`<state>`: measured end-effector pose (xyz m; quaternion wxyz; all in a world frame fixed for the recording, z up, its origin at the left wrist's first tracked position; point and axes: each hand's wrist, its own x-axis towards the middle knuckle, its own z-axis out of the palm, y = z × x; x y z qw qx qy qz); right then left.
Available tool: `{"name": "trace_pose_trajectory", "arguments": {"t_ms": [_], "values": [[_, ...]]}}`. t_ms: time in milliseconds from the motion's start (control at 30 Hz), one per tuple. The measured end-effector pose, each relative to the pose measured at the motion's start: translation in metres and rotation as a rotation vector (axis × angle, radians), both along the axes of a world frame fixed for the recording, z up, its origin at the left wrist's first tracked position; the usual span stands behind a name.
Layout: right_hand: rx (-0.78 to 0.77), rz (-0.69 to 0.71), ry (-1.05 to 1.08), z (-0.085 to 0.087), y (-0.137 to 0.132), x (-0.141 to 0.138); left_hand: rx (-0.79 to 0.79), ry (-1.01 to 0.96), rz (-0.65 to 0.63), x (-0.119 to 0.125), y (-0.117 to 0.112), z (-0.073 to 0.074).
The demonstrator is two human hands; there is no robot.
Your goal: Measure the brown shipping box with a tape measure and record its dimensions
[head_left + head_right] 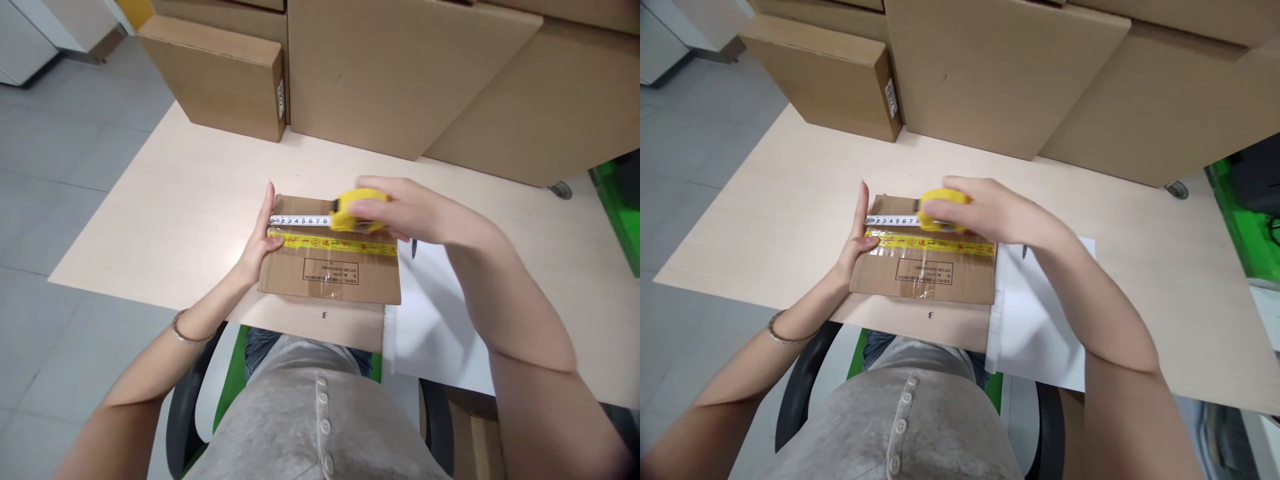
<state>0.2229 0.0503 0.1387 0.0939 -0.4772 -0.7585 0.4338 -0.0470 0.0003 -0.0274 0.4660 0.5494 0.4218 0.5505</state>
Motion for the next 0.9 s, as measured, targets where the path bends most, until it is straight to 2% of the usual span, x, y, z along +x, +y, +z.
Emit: {"name": "trace_pose_trajectory", "arguments": {"t_ms": [133,200,267,667,767,900], "values": [[-0.064,-0.144,0.105,-0.017,-0.006,0.073,-0.065,-0.023,-0.065,-0.004,0.003,0.002],[-0.110,-0.189,0.115,-0.027,-0.011,0.095,-0.073,-0.022,-0.068,-0.004,0.002,0.004],[-0.143,-0.223,0.124,-0.036,-0.016,0.106,-0.070,-0.009,-0.067,-0.004,0.002,0.005],[-0.147,-0.265,0.156,-0.049,-0.015,0.110,-0.057,0.010,-0.076,-0.001,-0.002,0.009],[-0.131,-0.255,0.106,-0.045,-0.016,0.109,-0.066,0.002,-0.084,0.000,-0.003,0.009],[-0.052,-0.226,0.075,-0.029,-0.011,0.099,-0.044,-0.001,-0.032,-0.001,-0.005,0.008]]}}
